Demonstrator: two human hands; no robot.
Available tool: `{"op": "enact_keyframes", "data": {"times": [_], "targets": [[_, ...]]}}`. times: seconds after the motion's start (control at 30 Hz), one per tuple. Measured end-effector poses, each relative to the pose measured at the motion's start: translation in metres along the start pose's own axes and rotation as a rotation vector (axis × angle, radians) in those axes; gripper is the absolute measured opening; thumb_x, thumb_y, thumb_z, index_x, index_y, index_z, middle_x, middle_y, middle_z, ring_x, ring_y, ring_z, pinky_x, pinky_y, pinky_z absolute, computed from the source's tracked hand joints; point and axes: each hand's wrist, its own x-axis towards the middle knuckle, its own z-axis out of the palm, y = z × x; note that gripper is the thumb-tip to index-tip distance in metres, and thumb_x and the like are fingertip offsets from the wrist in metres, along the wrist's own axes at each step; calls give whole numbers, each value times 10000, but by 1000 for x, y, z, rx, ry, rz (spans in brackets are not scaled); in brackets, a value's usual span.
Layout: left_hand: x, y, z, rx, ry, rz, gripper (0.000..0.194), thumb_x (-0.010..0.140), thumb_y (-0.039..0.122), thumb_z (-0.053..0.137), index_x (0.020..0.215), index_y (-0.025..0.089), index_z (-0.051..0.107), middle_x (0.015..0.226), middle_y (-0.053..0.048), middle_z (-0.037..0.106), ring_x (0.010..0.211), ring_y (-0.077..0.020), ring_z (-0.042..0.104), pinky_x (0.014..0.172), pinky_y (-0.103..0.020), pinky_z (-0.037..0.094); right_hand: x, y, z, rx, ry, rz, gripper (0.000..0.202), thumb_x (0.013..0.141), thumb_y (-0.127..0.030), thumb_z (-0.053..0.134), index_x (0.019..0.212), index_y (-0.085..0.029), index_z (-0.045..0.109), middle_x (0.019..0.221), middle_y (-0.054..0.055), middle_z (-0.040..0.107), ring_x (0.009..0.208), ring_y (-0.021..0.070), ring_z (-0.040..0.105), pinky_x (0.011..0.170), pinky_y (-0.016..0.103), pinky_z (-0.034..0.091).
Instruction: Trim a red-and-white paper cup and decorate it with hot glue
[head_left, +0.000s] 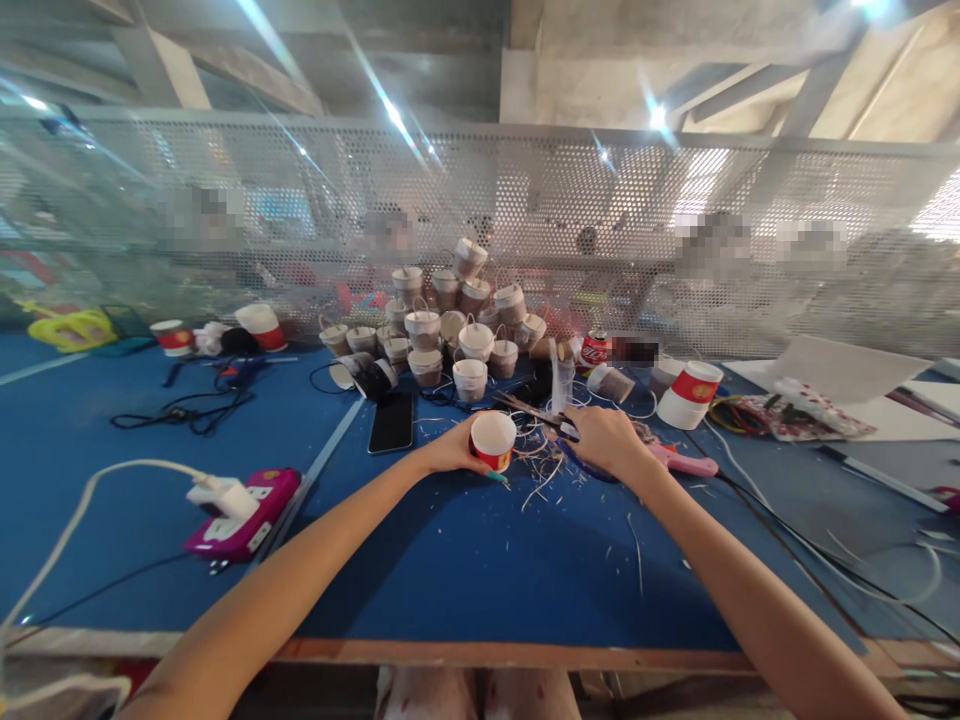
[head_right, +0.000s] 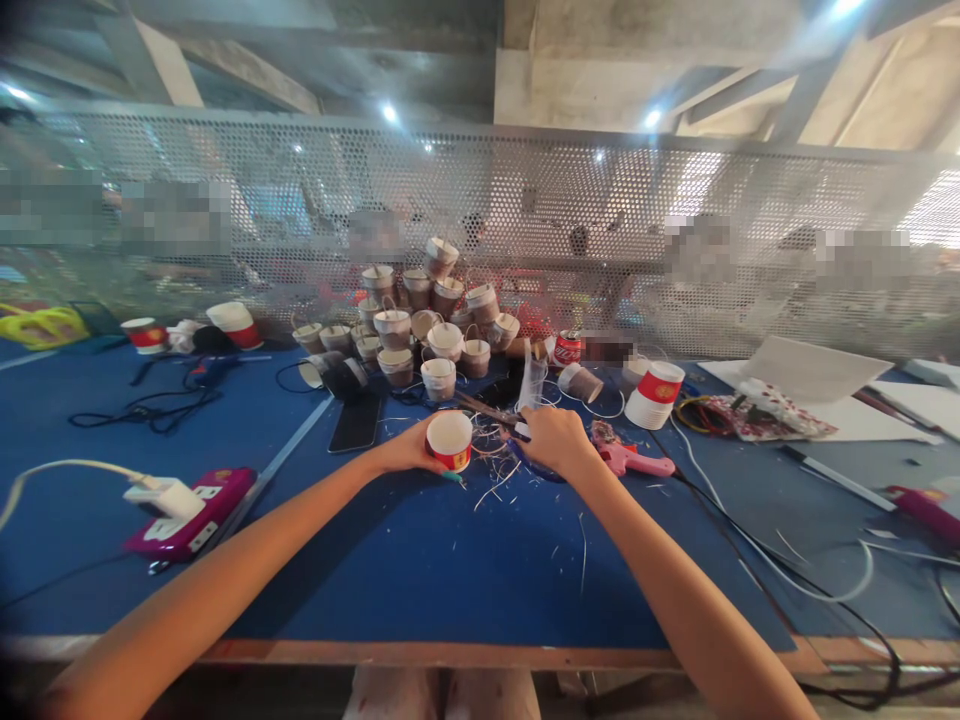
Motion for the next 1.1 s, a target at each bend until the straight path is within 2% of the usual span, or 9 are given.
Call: {"op": "enact_keyframes", "data": {"times": [0.13, 0.2, 0.37, 0.6, 0.87, 1.1], "targets": [[-3, 0, 2, -45, 33, 7, 1007, 438, 187, 859, 1316, 200, 368, 1292, -138, 514, 1213, -310, 459, 1035, -490, 306, -1, 2, -1, -6, -40, -15, 615, 873, -618, 255, 1076, -157, 608, 976, 158, 688, 901, 289, 655, 711, 352, 453], [-3, 2, 4, -53, 39, 19, 959, 450, 195, 857, 1289, 189, 392, 1262, -135, 541, 1178, -298, 492, 1021, -479, 325, -2, 1, 0, -13, -57, -21, 614, 870, -618, 272, 1071, -151, 616, 964, 160, 689, 894, 287, 656, 708, 348, 455], [-3, 7, 9, 1, -15, 10, 780, 556, 219, 815, 1234, 161, 434, 1164, -125, 611, 1098, -265, 551, 981, -451, 370, -1, -2, 4, -15, -63, -48, 632, 865, -634, 273, 1055, -150, 633, 950, 165, 694, 879, 290, 664, 696, 349, 469], [-3, 7, 6, -11, -45, -4, 766, 583, 243, 804, 1246, 165, 429, 1184, -131, 606, 1099, -255, 555, 960, -429, 393, 0, -7, 7, -5, -29, -42, 649, 860, -653, 261, 1036, -164, 650, 935, 158, 703, 881, 295, 671, 711, 359, 483], [0, 6, 4, -39, -111, -11, 750, 588, 267, 804, 1235, 175, 435, 1096, -111, 650, 1015, -247, 603, 944, -452, 402, -1, -7, 8, 18, -56, -37, 602, 871, -624, 291, 1038, -178, 660, 912, 150, 710, 860, 276, 678, 712, 341, 480], [2, 1, -1, -30, -114, 4, 806, 556, 237, 819, 1252, 197, 415, 1223, -120, 574, 1151, -266, 522, 999, -458, 361, -1, -6, 6, 13, -90, -33, 631, 893, -610, 244, 1013, -156, 666, 936, 162, 705, 870, 267, 676, 717, 329, 478]]}}
